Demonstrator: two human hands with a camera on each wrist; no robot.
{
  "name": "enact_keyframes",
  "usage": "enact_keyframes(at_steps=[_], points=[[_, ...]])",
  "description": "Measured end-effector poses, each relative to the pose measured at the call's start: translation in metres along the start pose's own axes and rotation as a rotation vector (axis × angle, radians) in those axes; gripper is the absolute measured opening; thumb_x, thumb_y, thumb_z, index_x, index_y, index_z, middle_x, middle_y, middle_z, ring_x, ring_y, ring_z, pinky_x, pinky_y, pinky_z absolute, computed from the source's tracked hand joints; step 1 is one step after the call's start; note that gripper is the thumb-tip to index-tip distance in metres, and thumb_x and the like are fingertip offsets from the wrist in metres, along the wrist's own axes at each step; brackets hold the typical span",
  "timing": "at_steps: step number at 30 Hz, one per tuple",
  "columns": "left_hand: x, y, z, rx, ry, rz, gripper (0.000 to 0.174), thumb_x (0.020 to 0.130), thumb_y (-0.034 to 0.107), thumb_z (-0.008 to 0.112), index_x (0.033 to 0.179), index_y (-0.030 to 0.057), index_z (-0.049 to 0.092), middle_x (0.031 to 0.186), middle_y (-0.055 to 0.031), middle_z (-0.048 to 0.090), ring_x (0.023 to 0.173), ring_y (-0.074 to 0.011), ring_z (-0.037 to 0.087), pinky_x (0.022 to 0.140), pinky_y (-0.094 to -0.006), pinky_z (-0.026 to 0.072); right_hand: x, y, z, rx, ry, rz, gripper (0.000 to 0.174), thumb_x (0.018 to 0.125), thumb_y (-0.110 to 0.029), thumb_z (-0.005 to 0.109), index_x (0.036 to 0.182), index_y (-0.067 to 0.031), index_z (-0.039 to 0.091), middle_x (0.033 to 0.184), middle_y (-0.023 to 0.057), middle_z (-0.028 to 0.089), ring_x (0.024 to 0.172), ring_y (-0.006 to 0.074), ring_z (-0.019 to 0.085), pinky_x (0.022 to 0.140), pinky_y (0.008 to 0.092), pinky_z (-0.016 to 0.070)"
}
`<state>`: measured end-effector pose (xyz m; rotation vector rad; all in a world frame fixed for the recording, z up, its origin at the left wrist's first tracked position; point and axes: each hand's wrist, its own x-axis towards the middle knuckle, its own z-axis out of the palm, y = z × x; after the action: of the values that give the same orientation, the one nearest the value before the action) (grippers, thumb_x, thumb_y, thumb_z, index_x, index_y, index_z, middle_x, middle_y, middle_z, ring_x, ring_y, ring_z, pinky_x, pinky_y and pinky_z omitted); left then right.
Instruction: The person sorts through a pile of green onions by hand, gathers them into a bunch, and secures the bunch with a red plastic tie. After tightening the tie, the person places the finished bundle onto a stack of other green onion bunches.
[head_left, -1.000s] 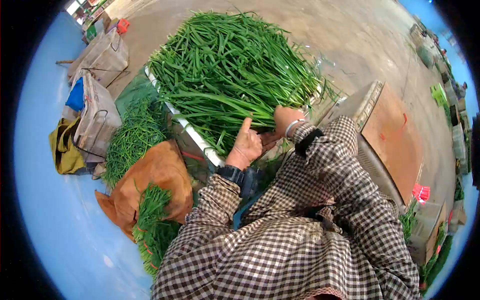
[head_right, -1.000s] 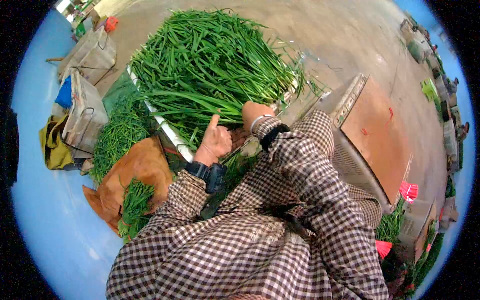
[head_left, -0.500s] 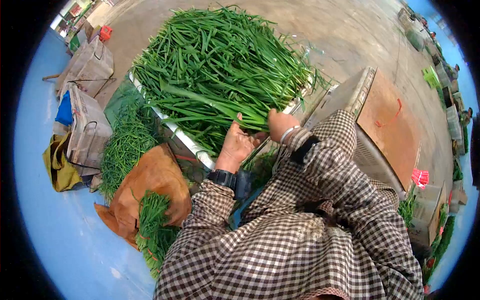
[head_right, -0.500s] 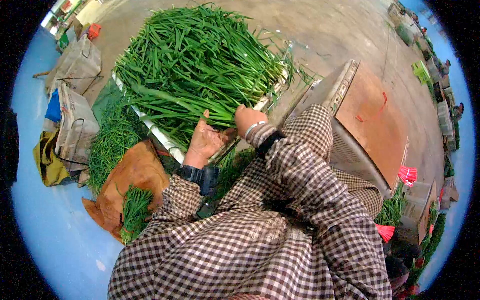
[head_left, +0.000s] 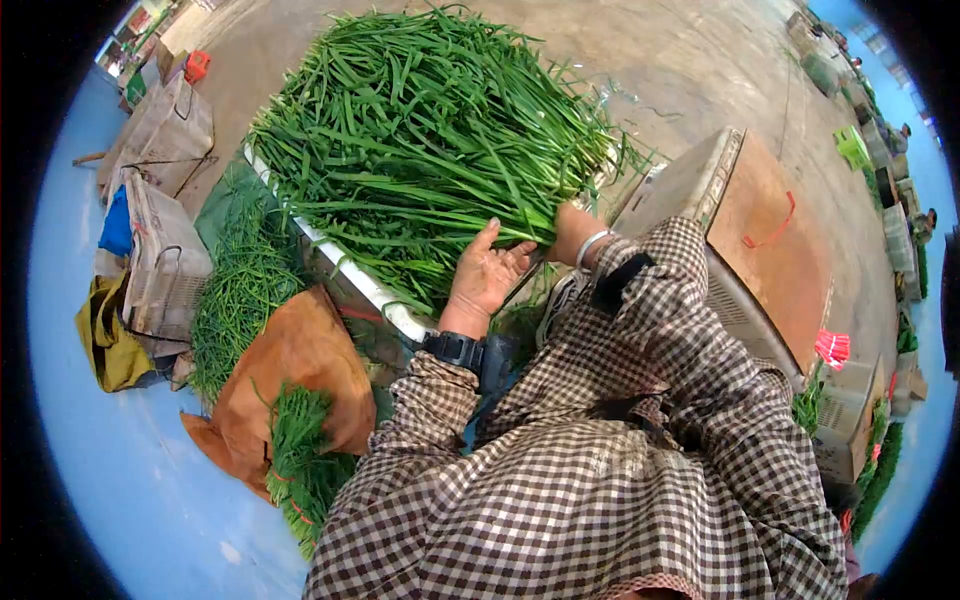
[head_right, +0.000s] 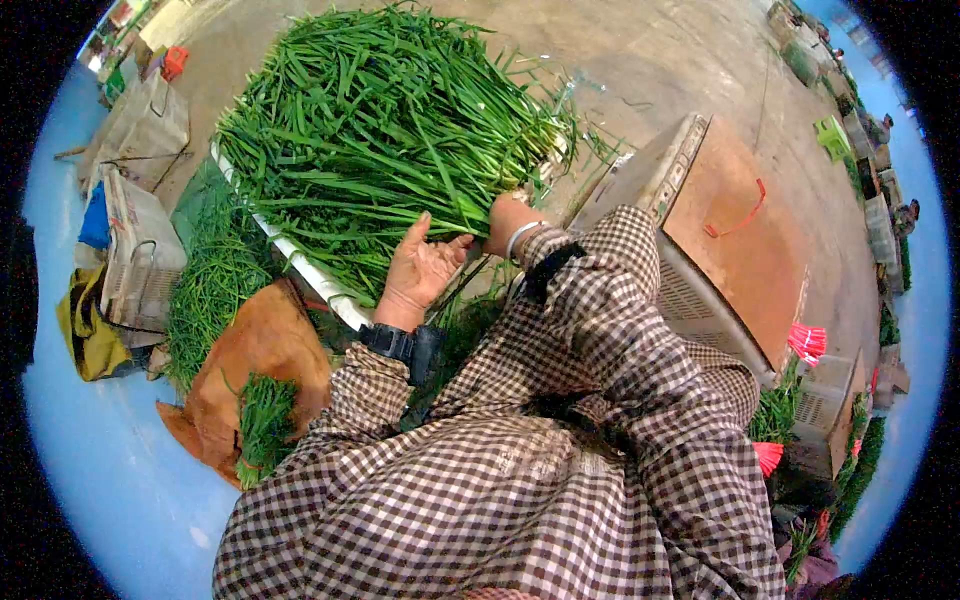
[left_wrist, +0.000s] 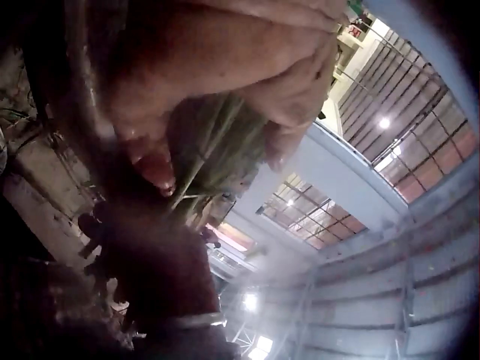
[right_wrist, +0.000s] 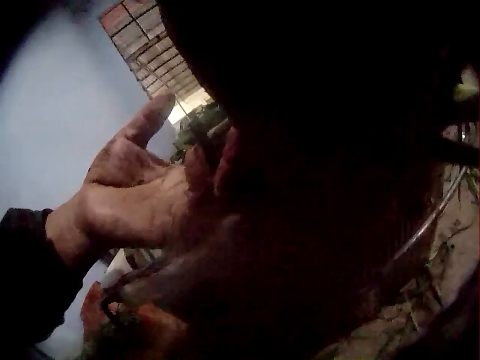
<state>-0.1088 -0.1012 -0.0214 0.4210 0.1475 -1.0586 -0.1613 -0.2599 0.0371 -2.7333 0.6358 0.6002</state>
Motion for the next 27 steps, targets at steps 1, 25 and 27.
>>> enact_keyframes(at_steps=[1,25,27], points=[[-0.001,-0.003,-0.001,-0.009,0.005,0.032,0.045,0.088,0.027,0.055,0.115,-0.0046,0.036,0.095,-0.023,0.055,0.084,-0.0296,0.061,0.061,-0.0308,0.0509,-0.005,-0.006,0.005,0.051,0.076,0.037,0.048,0.073,-0.021,0.063,0.109,0.0082,0.05,0.099,0.025,0.06,0.095,0.036,0.059,0.077,0.0398,0.0503],[0.082,-0.076,0.245,0.844,-1.372,-0.829,0.08,0.086,0.066,0.019,0.133,0.0036,0.037,0.135,-0.0107,0.04,0.123,-0.0188,0.037,0.102,-0.0385,0.0274,-0.234,0.114,-0.111,-0.828,1.061,-0.319,0.034,0.072,-0.016,0.056,0.105,-0.0082,0.053,0.084,0.0044,0.056,0.079,0.0193,0.057,0.073,0.0356,0.0405],[0.052,-0.114,0.21,0.839,-1.067,-0.845,0.095,0.073,0.079,0.028,0.137,0.0074,0.032,0.14,-0.0156,0.031,0.126,-0.0267,0.033,0.104,-0.0446,0.0257,-0.249,0.143,-0.097,-0.786,1.068,-0.247,0.031,0.072,-0.016,0.057,0.103,-0.0085,0.054,0.085,0.0043,0.057,0.079,0.0182,0.057,0.073,0.0351,0.0403]])
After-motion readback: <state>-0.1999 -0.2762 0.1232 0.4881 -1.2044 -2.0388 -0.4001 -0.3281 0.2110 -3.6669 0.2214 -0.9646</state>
